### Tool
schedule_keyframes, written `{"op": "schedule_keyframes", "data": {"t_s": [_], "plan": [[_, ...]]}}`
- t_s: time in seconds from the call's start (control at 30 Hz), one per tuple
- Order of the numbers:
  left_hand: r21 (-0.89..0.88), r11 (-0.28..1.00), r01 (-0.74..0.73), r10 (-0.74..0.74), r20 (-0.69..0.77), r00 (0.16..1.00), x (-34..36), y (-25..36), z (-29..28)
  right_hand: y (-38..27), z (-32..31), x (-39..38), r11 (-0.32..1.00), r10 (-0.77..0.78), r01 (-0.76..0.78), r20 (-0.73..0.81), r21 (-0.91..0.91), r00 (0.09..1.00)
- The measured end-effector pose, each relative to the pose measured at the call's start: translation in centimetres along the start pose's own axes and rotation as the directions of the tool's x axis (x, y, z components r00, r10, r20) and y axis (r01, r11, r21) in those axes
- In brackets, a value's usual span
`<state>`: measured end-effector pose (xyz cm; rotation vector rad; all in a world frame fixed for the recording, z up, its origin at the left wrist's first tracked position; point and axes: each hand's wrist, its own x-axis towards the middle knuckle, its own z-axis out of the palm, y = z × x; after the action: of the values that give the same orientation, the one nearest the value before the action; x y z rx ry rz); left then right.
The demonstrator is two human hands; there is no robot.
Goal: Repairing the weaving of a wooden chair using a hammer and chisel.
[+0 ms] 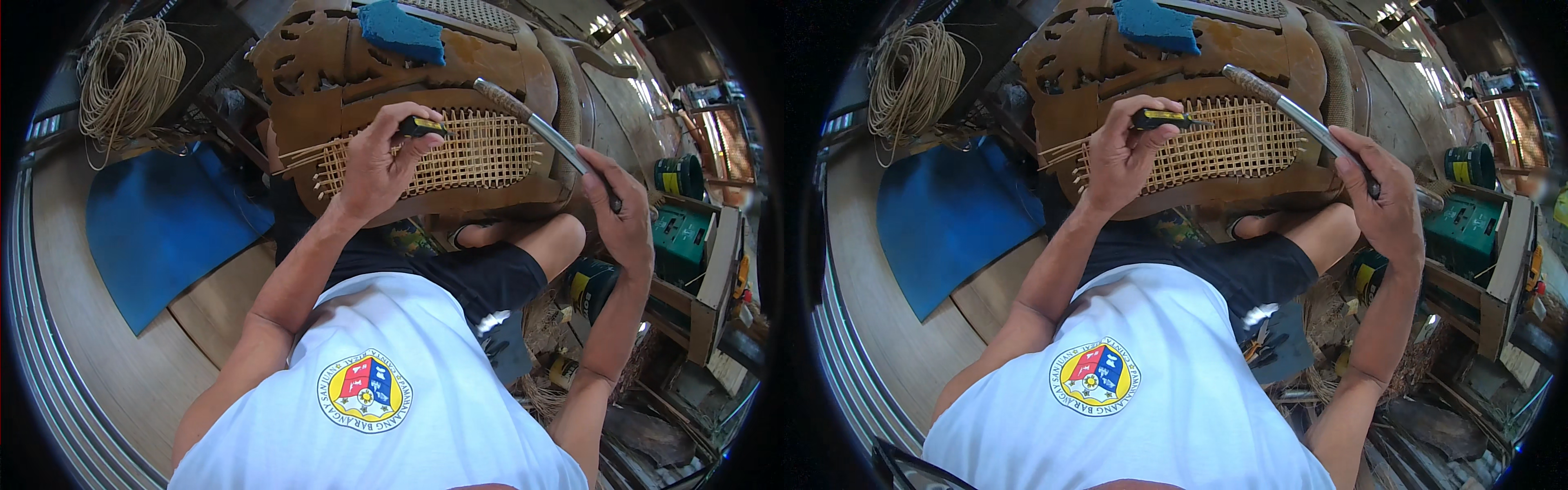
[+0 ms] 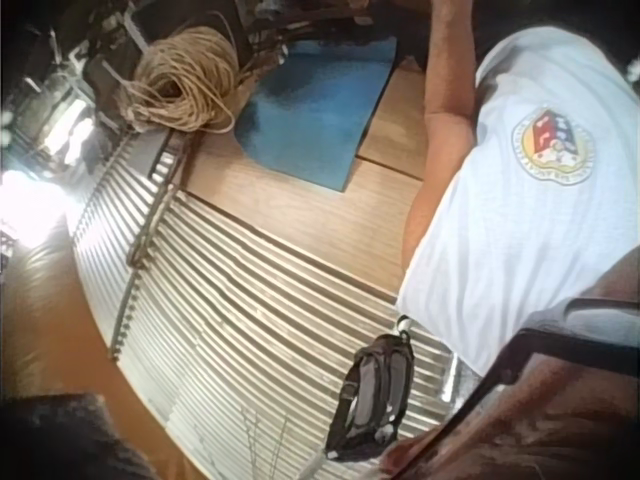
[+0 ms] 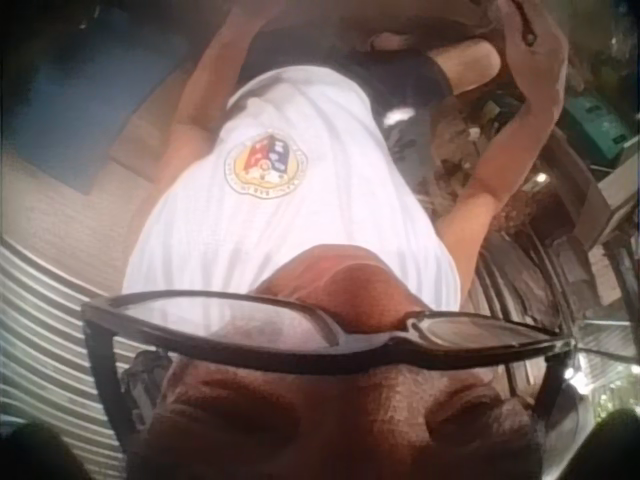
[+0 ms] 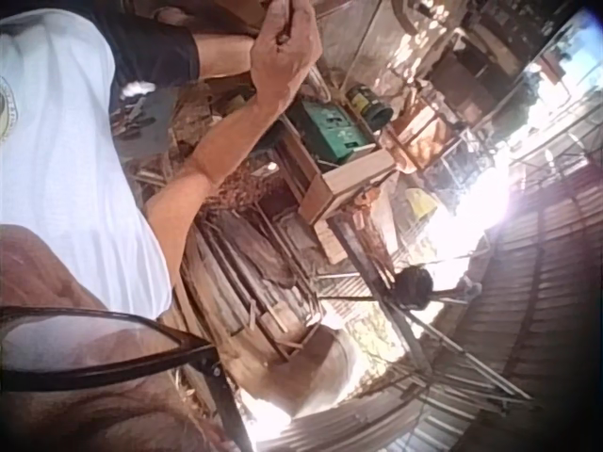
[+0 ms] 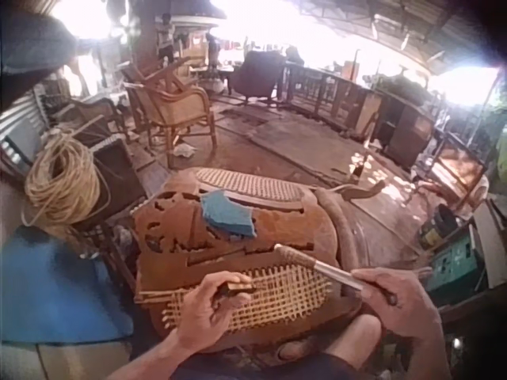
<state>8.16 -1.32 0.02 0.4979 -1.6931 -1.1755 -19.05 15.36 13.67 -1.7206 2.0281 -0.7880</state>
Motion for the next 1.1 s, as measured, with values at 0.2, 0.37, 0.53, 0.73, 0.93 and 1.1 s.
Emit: {"op": "schedule_keyframes", "data": {"t_s": [0.2,0.37,0.53,0.73,0.93,1.1], "plan": [[0.098,0.993,-0.062,0.054,0.084,0.995,0.2,-0.6,0.5,0.3,0.7,0.1,0.992,-0.108,0.112,0.083,-0.052,0.991],[-0.022,1.000,0.001,-0.001,-0.005,1.000,-0.3,0.3,-1.4,0.4,0.0,-0.2,0.998,-0.059,0.061,0.080,-0.025,0.995],[0.031,0.999,0.040,-0.042,0.099,0.994,-0.4,0.5,-1.9,0.0,-0.1,0.3,1.000,0.005,-0.005,0.009,-0.007,1.000],[0.007,0.996,0.084,-0.084,0.084,0.993,-0.5,0.9,-2.7,-0.2,0.7,0.7,0.997,-0.076,0.076,0.053,0.001,0.996],[-0.023,0.999,0.038,-0.036,0.064,0.997,-0.1,-0.4,-2.1,-0.1,2.0,1.0,0.980,-0.192,0.199,0.192,-0.018,0.962],[-0.002,0.997,0.076,-0.076,-0.096,0.993,-1.2,1.9,-6.4,0.6,-0.5,-2.9,0.997,-0.051,0.054,0.044,-0.057,0.998]]}}
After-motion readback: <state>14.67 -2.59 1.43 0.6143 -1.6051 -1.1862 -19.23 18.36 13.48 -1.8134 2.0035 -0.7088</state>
